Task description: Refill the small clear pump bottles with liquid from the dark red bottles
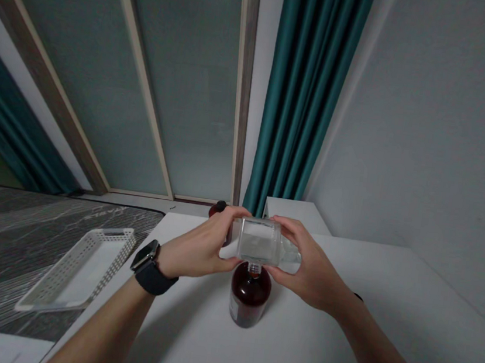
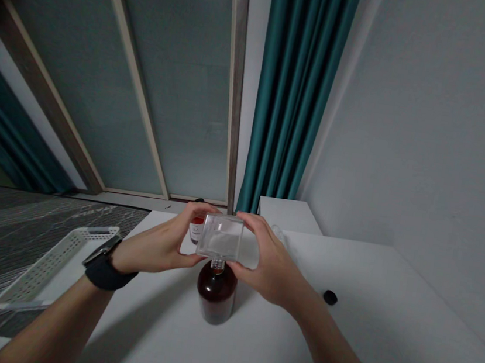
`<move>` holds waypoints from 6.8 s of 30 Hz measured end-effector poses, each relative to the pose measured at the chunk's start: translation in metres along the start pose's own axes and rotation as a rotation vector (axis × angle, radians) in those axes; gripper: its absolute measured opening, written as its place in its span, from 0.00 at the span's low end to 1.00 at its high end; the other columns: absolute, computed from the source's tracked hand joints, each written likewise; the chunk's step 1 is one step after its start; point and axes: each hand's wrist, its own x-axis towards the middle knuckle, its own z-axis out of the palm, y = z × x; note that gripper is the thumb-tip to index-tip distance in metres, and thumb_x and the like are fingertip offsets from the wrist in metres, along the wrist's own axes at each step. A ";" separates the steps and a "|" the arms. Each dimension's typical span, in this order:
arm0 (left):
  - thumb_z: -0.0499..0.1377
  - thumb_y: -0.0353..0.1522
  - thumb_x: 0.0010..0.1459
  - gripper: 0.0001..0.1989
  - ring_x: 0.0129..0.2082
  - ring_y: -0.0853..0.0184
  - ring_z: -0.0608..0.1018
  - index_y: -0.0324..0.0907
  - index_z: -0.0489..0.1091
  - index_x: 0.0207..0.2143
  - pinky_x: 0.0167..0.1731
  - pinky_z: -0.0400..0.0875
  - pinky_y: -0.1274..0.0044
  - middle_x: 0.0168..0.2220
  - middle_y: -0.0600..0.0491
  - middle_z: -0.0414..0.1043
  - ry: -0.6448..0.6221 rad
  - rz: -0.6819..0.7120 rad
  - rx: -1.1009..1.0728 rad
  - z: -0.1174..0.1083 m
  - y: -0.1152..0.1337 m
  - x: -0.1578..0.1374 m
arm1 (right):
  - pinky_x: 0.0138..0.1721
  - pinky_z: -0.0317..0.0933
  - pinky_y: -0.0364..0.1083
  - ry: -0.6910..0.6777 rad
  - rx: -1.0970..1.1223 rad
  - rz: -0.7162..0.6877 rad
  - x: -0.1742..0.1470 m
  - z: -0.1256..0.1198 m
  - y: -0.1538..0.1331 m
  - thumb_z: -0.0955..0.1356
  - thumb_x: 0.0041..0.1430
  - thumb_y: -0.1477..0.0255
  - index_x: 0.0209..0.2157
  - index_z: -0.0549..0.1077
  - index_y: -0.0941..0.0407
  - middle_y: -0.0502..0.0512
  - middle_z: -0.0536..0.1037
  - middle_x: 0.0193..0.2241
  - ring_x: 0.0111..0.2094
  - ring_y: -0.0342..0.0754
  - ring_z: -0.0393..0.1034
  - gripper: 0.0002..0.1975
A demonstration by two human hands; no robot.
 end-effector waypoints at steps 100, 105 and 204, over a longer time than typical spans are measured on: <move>0.61 0.26 0.53 0.31 0.54 0.52 0.69 0.43 0.52 0.56 0.50 0.68 0.59 0.56 0.40 0.63 0.053 0.097 0.255 0.000 0.010 -0.007 | 0.62 0.60 0.63 0.085 -0.082 -0.193 -0.007 0.006 0.002 0.71 0.56 0.77 0.62 0.54 0.48 0.61 0.65 0.60 0.62 0.58 0.60 0.36; 0.61 0.27 0.55 0.29 0.56 0.51 0.68 0.43 0.51 0.56 0.50 0.68 0.59 0.56 0.39 0.63 0.076 0.128 0.253 0.001 0.010 -0.008 | 0.62 0.60 0.63 0.089 -0.082 -0.200 -0.008 0.007 0.002 0.70 0.57 0.77 0.62 0.54 0.48 0.61 0.64 0.60 0.62 0.58 0.60 0.35; 0.60 0.42 0.60 0.25 0.41 0.61 0.74 0.42 0.61 0.57 0.42 0.67 0.71 0.41 0.49 0.72 0.393 -0.372 -0.672 0.059 -0.052 -0.047 | 0.55 0.63 0.58 0.080 0.281 0.232 -0.078 0.059 0.028 0.64 0.63 0.70 0.59 0.59 0.50 0.61 0.69 0.55 0.56 0.56 0.65 0.23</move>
